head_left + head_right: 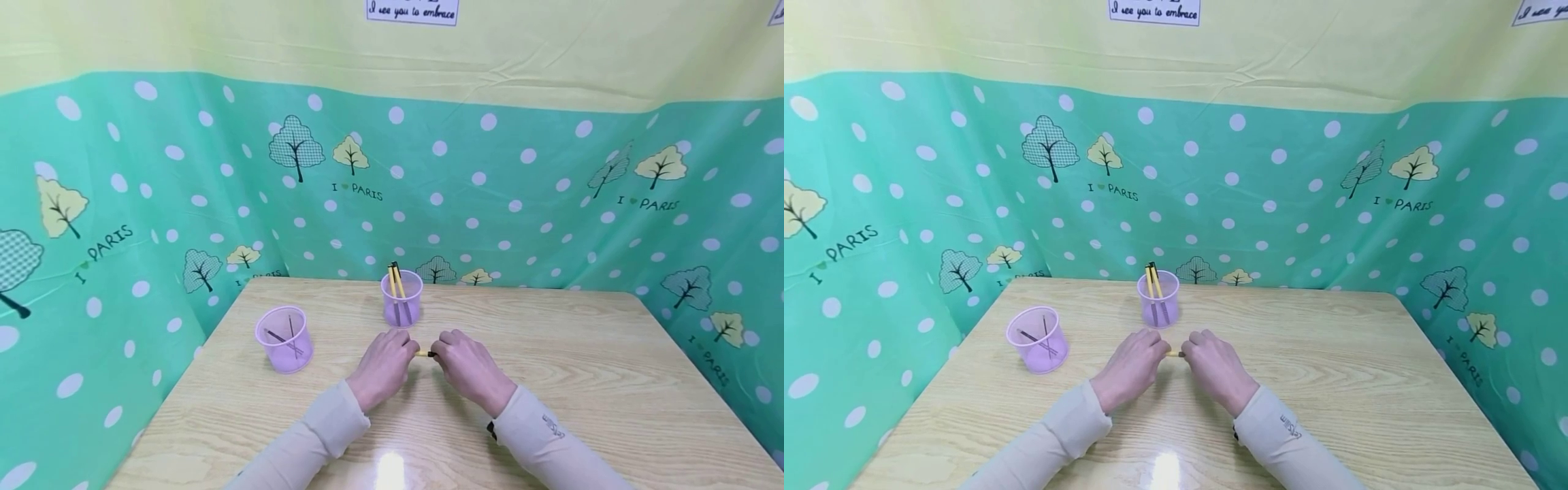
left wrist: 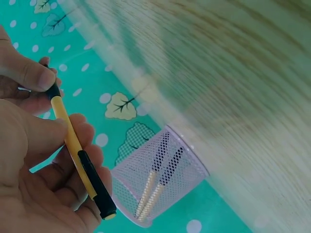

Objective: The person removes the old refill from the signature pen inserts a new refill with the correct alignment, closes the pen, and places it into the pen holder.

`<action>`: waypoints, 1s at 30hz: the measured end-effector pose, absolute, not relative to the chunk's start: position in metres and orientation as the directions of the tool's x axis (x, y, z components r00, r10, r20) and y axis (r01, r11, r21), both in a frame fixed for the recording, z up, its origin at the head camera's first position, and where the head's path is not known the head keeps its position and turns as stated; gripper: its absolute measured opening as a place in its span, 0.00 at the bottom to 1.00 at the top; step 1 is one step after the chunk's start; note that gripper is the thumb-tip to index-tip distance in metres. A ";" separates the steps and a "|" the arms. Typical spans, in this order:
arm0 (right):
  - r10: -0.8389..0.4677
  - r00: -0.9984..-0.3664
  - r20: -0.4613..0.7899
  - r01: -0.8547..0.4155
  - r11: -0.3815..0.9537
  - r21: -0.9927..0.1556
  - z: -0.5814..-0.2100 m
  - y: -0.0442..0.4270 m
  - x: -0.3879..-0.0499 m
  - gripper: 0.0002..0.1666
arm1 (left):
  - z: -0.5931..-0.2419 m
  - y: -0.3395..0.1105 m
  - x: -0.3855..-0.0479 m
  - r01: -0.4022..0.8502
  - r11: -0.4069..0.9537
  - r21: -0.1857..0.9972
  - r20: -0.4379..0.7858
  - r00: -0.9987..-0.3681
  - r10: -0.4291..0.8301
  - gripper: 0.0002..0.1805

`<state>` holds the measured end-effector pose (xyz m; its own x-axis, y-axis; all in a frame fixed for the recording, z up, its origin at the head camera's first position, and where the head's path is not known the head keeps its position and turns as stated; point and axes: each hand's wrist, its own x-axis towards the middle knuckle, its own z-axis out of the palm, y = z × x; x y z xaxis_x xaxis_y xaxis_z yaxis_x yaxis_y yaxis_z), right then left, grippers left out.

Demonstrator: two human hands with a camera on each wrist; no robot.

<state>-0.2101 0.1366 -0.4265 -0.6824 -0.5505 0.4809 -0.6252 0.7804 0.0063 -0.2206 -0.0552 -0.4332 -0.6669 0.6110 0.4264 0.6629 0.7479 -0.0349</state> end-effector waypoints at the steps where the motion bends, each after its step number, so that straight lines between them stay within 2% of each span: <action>1: -0.550 -0.683 0.481 -0.625 0.781 0.005 -0.427 0.137 -0.210 0.06 | -0.433 -0.055 -0.220 0.661 0.750 -0.028 0.425 -0.672 0.607 0.09; 8: -0.560 -0.682 0.470 -0.634 0.774 0.002 -0.425 0.135 -0.209 0.05 | -0.430 -0.053 -0.220 0.654 0.756 0.033 0.432 -0.691 0.579 0.18; 18: -0.565 -0.675 0.474 -0.633 0.774 0.021 -0.425 0.134 -0.209 0.05 | -0.433 -0.052 -0.222 0.672 0.740 0.018 0.480 -0.655 0.583 0.11; 30: -0.557 -0.684 0.472 -0.622 0.783 0.023 -0.423 0.135 -0.208 0.05 | -0.433 -0.052 -0.222 0.672 0.740 -0.002 0.463 -0.655 0.597 0.07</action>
